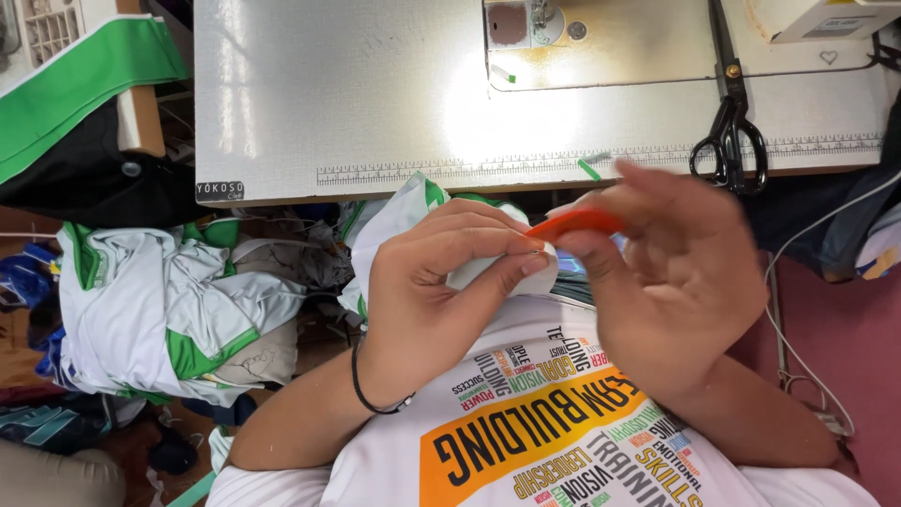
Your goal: Trimming excess fabric and loose threads from sewn garments using scissors at a sewing workstation.
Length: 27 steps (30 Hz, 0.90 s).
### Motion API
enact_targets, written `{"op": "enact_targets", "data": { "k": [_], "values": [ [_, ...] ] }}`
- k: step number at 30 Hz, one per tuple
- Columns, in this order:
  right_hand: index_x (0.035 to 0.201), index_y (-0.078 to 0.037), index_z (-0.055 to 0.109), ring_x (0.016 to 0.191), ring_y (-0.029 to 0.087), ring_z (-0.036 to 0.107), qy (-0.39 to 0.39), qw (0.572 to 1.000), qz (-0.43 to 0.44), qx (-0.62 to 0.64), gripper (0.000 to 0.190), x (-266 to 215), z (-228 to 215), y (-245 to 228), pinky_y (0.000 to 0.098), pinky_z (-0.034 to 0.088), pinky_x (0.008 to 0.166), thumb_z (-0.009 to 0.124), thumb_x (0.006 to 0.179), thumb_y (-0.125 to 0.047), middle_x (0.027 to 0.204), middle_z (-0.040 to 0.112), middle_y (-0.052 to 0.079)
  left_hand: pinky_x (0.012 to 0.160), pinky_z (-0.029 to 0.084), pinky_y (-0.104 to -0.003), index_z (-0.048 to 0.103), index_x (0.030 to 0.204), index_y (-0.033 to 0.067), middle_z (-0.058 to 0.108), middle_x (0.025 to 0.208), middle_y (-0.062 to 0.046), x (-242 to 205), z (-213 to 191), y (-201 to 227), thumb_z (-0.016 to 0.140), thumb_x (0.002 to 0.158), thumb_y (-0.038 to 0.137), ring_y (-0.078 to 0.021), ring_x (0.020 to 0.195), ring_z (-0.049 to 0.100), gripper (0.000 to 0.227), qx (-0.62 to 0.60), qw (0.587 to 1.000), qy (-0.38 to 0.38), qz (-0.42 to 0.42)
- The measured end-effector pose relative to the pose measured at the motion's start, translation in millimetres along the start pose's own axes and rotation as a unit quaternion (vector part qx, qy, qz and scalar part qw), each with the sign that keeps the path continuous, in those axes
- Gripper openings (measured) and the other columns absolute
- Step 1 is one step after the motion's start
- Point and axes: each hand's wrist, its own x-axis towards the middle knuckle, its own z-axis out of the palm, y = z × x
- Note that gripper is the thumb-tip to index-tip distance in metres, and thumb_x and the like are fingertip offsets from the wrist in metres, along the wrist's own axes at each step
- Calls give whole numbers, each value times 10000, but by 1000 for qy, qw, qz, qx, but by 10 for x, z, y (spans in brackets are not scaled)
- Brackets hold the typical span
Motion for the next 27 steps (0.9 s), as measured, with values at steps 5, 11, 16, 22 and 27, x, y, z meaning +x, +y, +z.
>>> {"op": "enact_targets", "data": {
  "k": [5,11,16,22,27],
  "values": [
    [1676,153,600,1239,488,710,74,959,-189,-196,489,745,-638,766,572,629,1143,756,1447,-251,1567,577,304,1109,768,-400,910,1199,60,931,1188,-117,17,-44,-5,945,1137,10,-294,1183,902,87,10,1000,-2,-6],
    [1431,16,953,1036,164,834,183,957,8,-226,433,1132,-2393,3044,310,701,900,762,1096,214,1169,851,123,1098,711,-407,872,1221,101,925,1191,-66,-1,-166,-155,865,1187,58,-268,1167,878,56,58,998,-28,-12],
    [1456,29,949,1130,212,932,163,926,-5,-340,388,1042,-2766,3393,336,764,941,782,1124,141,1241,928,165,1085,674,-446,926,1238,89,937,1203,-42,29,-374,-310,861,1184,63,-304,1186,822,88,191,980,-19,47],
    [1487,83,923,1355,479,722,139,875,-137,-442,439,799,-1904,2400,567,594,1144,900,1068,215,1455,871,264,798,633,-418,739,1314,83,910,1159,-40,39,-476,-375,699,1289,70,-277,882,842,49,307,951,33,14],
    [1457,59,961,1200,353,768,-19,925,-90,-368,240,641,-1031,1375,447,641,1006,809,1287,134,1336,900,209,685,562,-424,646,1307,161,948,1041,-32,135,-227,-148,628,1285,215,-239,677,743,61,188,980,4,-72]
  ]
}}
